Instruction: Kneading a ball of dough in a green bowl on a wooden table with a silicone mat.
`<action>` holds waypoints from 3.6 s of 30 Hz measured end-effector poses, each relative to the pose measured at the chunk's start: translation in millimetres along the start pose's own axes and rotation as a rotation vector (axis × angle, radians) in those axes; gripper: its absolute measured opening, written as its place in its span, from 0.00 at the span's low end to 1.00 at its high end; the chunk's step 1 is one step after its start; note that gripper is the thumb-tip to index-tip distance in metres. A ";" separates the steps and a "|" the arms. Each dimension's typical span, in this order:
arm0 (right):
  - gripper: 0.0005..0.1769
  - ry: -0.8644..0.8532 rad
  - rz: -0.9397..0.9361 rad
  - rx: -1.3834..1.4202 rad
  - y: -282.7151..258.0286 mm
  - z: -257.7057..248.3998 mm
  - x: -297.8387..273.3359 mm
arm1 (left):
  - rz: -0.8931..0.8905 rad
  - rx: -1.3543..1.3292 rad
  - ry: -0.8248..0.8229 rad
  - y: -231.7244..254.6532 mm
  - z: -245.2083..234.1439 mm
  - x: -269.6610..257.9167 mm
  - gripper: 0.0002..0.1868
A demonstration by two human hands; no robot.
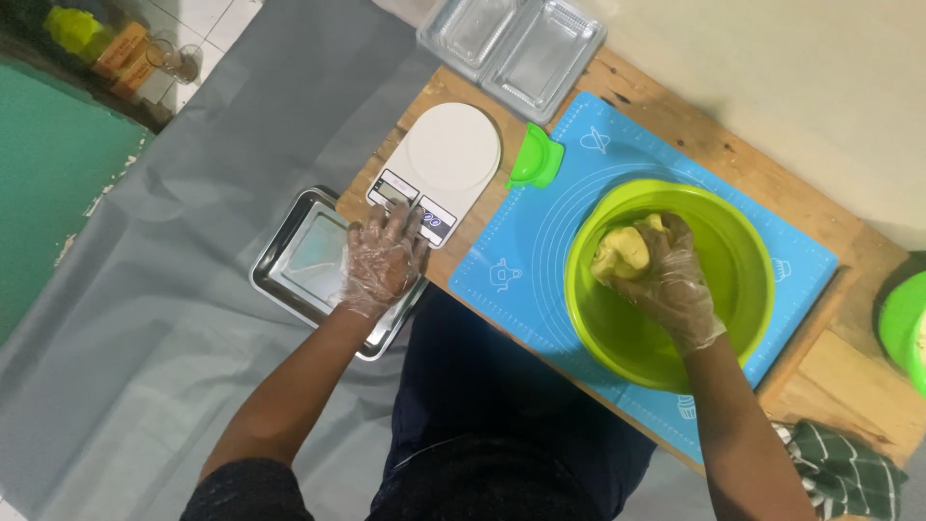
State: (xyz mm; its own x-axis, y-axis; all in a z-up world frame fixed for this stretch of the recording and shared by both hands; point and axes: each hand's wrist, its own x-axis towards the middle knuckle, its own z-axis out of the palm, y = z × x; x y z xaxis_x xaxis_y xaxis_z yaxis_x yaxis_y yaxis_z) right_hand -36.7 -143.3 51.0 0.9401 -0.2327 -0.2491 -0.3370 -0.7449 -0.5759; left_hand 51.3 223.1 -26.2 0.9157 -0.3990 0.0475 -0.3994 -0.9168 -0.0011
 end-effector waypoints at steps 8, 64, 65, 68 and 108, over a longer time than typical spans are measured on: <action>0.51 -0.019 0.080 0.079 0.9 -13.1 -3.4 | -0.015 0.014 -0.052 3.5 -14.8 0.2 0.25; 0.30 -0.007 0.215 -0.074 45.6 19.3 8.7 | -0.518 -1.030 -0.504 232.6 -53.0 43.3 0.34; 0.29 0.020 0.077 -0.290 56.6 17.8 4.6 | -0.541 -1.045 -0.506 232.8 -53.7 43.1 0.34; 0.29 -0.072 -0.119 -0.764 -1.4 -23.5 -23.5 | -0.484 -0.985 -0.495 220.1 -110.6 45.7 0.37; 0.69 -0.241 -0.043 -0.593 -5.0 -7.3 -20.3 | -0.490 -0.941 -0.413 231.5 -51.6 38.7 0.36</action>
State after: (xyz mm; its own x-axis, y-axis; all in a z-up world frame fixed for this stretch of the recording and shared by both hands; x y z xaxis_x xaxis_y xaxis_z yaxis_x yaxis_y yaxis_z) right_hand -53.8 -139.5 64.6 0.8910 -0.0995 -0.4430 -0.1488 -0.9858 -0.0779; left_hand -8.0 -3.7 27.0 0.8574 -0.1362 -0.4962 0.2904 -0.6679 0.6852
